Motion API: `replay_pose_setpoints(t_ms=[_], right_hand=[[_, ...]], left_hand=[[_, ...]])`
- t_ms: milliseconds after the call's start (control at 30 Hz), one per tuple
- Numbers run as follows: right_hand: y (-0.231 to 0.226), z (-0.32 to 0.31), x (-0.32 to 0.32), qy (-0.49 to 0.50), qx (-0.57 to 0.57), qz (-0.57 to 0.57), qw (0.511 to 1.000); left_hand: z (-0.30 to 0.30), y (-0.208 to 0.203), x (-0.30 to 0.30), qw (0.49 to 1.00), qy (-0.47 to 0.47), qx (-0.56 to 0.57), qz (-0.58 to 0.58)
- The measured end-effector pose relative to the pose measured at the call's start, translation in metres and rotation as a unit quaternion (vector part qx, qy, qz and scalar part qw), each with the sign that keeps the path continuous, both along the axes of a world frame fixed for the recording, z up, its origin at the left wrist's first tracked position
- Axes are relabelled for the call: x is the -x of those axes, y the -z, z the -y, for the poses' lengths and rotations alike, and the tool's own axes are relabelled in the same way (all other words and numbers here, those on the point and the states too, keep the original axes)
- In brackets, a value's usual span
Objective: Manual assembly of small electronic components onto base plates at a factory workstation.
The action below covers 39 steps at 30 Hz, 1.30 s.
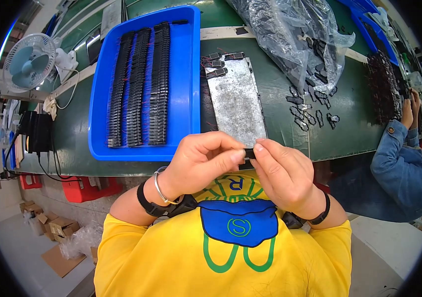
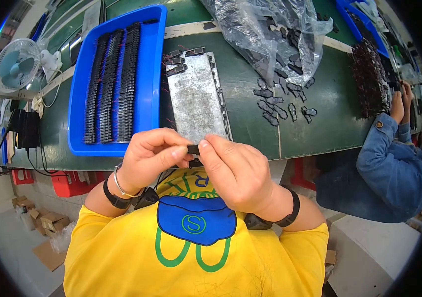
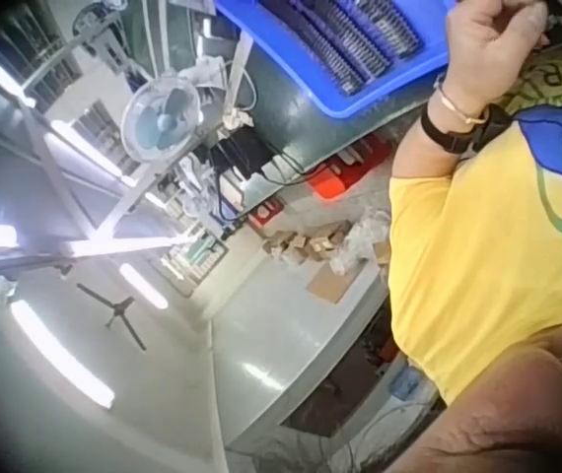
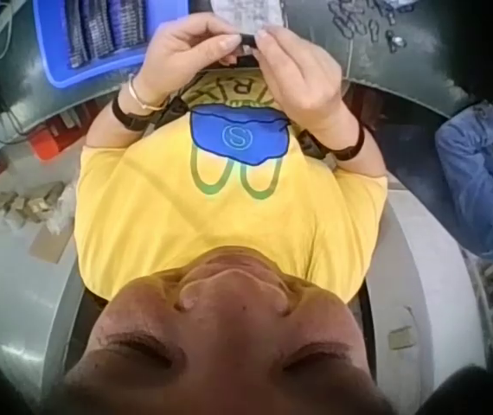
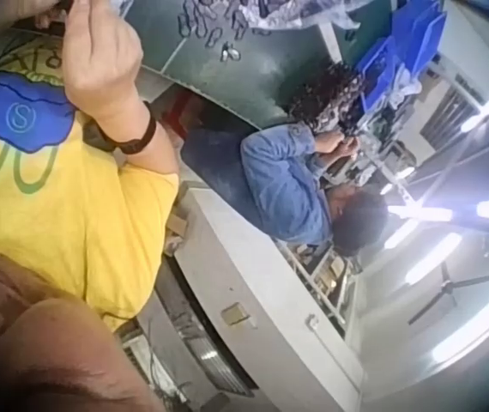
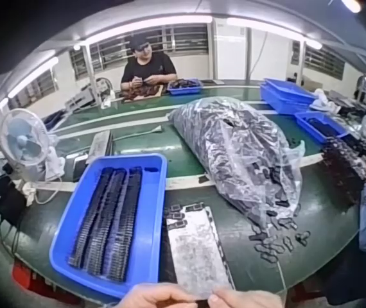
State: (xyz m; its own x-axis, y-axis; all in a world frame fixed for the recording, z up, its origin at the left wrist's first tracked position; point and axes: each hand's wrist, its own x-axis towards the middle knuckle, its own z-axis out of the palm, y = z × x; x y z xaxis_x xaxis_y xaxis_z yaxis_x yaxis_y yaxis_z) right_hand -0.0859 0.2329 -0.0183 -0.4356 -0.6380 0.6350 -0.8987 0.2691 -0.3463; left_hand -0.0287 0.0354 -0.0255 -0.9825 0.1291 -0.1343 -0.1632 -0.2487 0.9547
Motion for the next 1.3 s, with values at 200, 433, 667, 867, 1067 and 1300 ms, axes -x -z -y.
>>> replay_pose_setpoints(t_ms=[200,433,667,867,1067,1300], right_hand=[[0.004,0.000,-0.001,-0.018,0.014,-0.024,0.999],[0.005,-0.002,0.008,-0.065,0.097,0.245,0.963],[0.015,0.000,0.017,-0.159,0.120,0.274,0.941],[0.020,0.003,0.017,-0.153,0.144,0.209,0.955],[0.020,0.004,0.018,-0.161,0.135,0.201,0.957],[0.020,0.004,0.017,-0.174,0.138,0.157,0.962]], left_hand=[[0.002,-0.001,-0.001,0.974,-0.020,0.181,-0.137],[0.008,-0.005,0.001,0.924,-0.025,0.251,-0.288],[0.009,0.000,0.004,0.905,-0.027,0.259,-0.336],[0.010,0.007,0.007,0.893,-0.024,0.245,-0.376],[0.012,0.013,0.007,0.888,-0.019,0.257,-0.380],[0.012,0.006,0.009,0.876,0.012,0.288,-0.387]])
